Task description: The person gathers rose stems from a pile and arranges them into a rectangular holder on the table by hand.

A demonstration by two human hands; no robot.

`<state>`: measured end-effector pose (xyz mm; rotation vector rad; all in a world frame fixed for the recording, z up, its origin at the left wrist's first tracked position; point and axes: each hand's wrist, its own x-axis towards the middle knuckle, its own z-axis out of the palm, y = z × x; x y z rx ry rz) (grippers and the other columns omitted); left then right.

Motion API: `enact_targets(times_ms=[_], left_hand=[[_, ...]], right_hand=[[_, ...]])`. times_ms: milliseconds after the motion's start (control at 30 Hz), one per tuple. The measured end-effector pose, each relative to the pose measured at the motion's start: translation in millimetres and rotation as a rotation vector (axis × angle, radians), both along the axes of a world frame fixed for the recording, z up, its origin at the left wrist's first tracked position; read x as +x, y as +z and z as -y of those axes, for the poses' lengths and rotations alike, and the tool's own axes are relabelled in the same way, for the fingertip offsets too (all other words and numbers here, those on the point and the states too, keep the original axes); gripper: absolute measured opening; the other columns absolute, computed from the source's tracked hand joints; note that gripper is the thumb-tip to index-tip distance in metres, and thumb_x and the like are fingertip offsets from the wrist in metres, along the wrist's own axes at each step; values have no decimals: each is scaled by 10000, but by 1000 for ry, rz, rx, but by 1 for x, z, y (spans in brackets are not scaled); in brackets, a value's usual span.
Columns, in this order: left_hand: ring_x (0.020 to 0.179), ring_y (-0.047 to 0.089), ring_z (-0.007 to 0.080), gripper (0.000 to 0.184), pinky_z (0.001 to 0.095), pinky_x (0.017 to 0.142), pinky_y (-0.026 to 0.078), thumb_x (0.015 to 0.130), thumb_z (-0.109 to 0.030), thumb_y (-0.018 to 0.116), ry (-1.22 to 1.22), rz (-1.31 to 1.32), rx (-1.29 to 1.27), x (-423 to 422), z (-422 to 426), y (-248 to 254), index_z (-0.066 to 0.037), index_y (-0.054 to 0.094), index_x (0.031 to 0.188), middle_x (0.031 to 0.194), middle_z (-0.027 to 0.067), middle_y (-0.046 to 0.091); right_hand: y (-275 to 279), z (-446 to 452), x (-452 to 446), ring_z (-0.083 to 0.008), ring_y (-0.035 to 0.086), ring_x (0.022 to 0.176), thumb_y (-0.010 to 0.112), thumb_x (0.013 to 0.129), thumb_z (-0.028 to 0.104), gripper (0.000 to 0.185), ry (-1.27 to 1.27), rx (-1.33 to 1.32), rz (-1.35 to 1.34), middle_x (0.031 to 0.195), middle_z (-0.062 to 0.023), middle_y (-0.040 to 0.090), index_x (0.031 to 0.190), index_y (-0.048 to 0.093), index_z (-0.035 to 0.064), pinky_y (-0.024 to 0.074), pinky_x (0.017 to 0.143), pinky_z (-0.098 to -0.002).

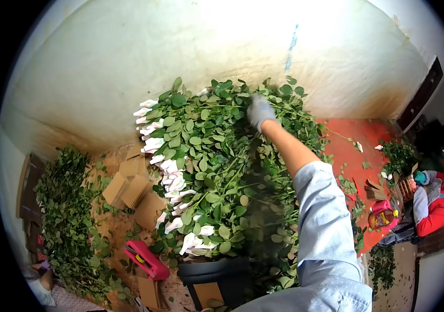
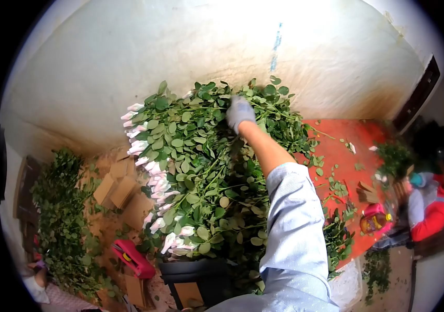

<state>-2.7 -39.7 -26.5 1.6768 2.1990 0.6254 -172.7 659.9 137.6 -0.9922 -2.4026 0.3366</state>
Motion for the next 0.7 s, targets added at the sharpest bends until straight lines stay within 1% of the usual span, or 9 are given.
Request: enact_targets(times_ms=[67, 167, 300, 367, 400, 467, 533, 633, 700], left_hand=[[1010, 614, 333, 316, 481, 841, 490, 840, -226, 671, 7, 6, -14, 1, 0, 4, -78, 741, 1110, 1309, 170, 628], [1010, 612, 332, 324, 478, 841, 489, 839, -231, 667, 14, 20, -38, 4, 2, 7, -79, 739, 1116, 1319, 169, 624], [1009, 609, 330, 334, 474, 841, 487, 839, -237, 661, 20, 39, -67, 7, 3, 10, -81, 738, 1124, 1331, 168, 619], [1009, 608, 330, 339, 472, 841, 486, 839, -240, 658, 22, 48, -79, 8, 3, 12, -81, 737, 1128, 1337, 167, 617], [1009, 607, 329, 342, 471, 841, 486, 839, -241, 657, 23, 55, -87, 8, 3, 11, -82, 736, 1130, 1340, 167, 616], [1009, 605, 329, 347, 468, 841, 485, 838, -244, 654, 25, 64, -99, 7, 2, 12, -83, 736, 1134, 1346, 166, 613], [1008, 604, 328, 352, 466, 841, 484, 838, -247, 651, 31, 69, -119, 8, 2, 11, -84, 735, 1138, 1352, 166, 611], [1008, 602, 327, 360, 463, 841, 483, 838, -252, 647, 62, 124, -201, 10, 4, 10, -85, 733, 1144, 1361, 165, 607], [1008, 600, 326, 365, 461, 841, 482, 838, -255, 644, 140, 213, -371, 11, 4, -2, -86, 733, 1148, 1367, 164, 605]], right_hand=[[-10, -40, -9, -408, 568, 1262, 580, 909, 137, 462, -111, 20, -9, 1371, -259, 564, 1357, 525, 35, 466, 1075, -448], [-11, -58, -8, -397, 523, 1334, 567, 923, 139, 458, -119, -61, 91, 1444, -246, 517, 1367, 510, 42, 460, 1087, -478], [-6, -64, -10, -363, 562, 1316, 580, 936, 178, 431, -137, -21, 374, 1396, -195, 593, 1353, 553, 71, 478, 1064, -454], [4, -61, -6, -337, 603, 1266, 571, 953, 188, 338, -134, 49, 502, 1310, -172, 647, 1275, 618, 97, 500, 1014, -451], [3, -61, -3, -337, 603, 1266, 571, 953, 188, 338, -135, 46, 502, 1310, -172, 647, 1275, 618, 97, 500, 1014, -451], [4, -60, 11, -325, 635, 1187, 577, 922, 165, 264, -159, 285, 397, 1220, -150, 675, 1173, 645, 121, 510, 955, -463], [15, -57, 31, -319, 652, 1082, 587, 892, 120, 285, -130, 465, 323, 1144, -136, 677, 1165, 659, 163, 504, 891, -464], [48, -33, 71, -296, 644, 1091, 592, 903, 140, 289, -53, 595, 331, 1141, -119, 669, 1186, 651, 143, 500, 885, -429], [64, -9, 99, -285, 624, 1044, 620, 856, 104, 350, 96, 741, 147, 1134, -103, 643, 1204, 628, 148, 489, 853, -433]])
